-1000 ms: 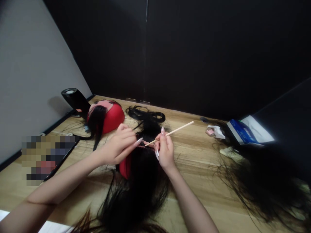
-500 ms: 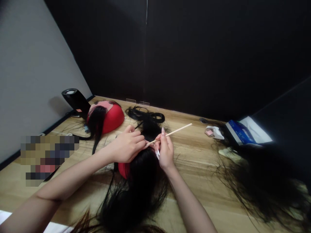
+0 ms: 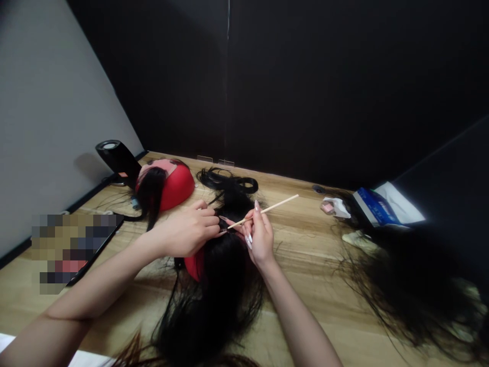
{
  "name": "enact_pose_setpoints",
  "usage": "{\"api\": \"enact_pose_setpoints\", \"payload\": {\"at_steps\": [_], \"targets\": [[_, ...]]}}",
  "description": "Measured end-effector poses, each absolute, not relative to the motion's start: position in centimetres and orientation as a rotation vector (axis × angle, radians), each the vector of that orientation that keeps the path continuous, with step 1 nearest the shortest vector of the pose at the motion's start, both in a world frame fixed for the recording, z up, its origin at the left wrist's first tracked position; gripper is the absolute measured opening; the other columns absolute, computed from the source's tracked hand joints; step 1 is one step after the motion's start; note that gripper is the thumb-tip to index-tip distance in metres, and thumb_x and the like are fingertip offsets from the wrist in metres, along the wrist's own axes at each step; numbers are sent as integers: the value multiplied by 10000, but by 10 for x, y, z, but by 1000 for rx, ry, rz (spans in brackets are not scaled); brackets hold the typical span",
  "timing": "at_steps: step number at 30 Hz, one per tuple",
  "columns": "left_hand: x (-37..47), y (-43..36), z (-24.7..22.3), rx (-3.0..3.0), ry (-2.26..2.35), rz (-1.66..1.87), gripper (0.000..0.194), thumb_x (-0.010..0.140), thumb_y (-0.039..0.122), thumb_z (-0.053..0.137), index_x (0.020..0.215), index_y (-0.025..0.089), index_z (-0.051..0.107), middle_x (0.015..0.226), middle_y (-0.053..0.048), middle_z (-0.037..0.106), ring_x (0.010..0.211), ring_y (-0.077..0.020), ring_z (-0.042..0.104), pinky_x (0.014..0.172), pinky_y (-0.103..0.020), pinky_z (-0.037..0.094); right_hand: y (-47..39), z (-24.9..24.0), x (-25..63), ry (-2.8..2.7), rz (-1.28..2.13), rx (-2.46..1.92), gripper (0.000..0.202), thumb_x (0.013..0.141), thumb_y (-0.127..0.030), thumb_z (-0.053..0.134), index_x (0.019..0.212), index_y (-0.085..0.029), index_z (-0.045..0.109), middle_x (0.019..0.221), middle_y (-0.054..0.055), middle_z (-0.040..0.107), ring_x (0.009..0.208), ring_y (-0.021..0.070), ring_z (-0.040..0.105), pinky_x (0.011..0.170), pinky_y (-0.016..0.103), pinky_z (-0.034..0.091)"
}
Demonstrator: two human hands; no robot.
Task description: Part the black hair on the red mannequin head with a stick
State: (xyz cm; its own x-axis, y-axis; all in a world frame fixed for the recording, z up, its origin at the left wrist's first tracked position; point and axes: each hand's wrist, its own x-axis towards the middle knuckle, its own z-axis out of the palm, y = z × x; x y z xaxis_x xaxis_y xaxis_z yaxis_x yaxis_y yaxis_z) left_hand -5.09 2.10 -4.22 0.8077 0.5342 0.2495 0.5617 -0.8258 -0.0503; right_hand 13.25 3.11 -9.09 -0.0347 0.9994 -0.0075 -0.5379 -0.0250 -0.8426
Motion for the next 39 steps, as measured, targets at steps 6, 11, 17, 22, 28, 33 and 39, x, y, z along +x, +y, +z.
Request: {"api": "enact_pose_setpoints", "payload": {"at_steps": [6, 11, 17, 22, 28, 33, 39], "targets": [[-58, 22, -36, -2987, -861, -299, 224, 938, 196, 459, 758, 159, 587, 794, -28, 626, 762, -167, 510, 791, -351, 310, 32, -92, 134, -764, 1490, -769, 362, 781, -512, 695, 686, -195, 547, 359, -114, 393, 331, 41, 286, 681, 364, 603], [-63, 29, -30, -2927, -976, -322, 348, 1000, 262, 344, 763, 145, 570, 778, -41, 617, 764, -167, 496, 790, -340, 304, 32, -91, 134, -785, 1484, -761, 366, 765, -511, 708, 686, -194, 543, 366, -113, 402, 335, 36, 302, 685, 352, 599], [-51, 33, -40, -2885, -966, -377, 335, 999, 278, 346, 794, 152, 579, 798, -41, 624, 773, -176, 500, 774, -347, 294, 33, -92, 135, -792, 1471, -779, 373, 766, -522, 698, 689, -193, 540, 366, -108, 400, 332, 34, 299, 546, 243, 547], [-41, 31, -49, -2825, -862, -358, 224, 941, 235, 452, 791, 155, 598, 787, -47, 633, 739, -186, 497, 702, -363, 275, 32, -93, 135, -788, 1471, -777, 358, 763, -506, 702, 696, -193, 541, 369, -109, 403, 340, 36, 312, 574, 260, 548], [-39, 29, -50, -2830, -861, -340, 128, 886, 218, 513, 806, 166, 599, 799, -39, 640, 749, -197, 509, 690, -371, 289, 32, -92, 133, -806, 1445, -772, 359, 755, -505, 696, 687, -190, 539, 385, -95, 408, 356, 45, 329, 491, 215, 486], [-38, 28, -51, -2833, -868, -329, 106, 868, 214, 527, 806, 166, 599, 806, -41, 645, 749, -205, 516, 692, -381, 300, 32, -92, 134, -801, 1456, -765, 324, 805, -463, 640, 669, -186, 540, 398, -78, 409, 369, 53, 339, 433, 177, 408], [-43, 26, -46, -2930, -857, -318, 107, 867, 178, 540, 793, 161, 615, 807, -50, 652, 762, -195, 528, 712, -362, 330, 31, -92, 134, -774, 1461, -745, 312, 811, -438, 635, 650, -187, 542, 394, -76, 409, 367, 54, 340, 455, 183, 434]]}}
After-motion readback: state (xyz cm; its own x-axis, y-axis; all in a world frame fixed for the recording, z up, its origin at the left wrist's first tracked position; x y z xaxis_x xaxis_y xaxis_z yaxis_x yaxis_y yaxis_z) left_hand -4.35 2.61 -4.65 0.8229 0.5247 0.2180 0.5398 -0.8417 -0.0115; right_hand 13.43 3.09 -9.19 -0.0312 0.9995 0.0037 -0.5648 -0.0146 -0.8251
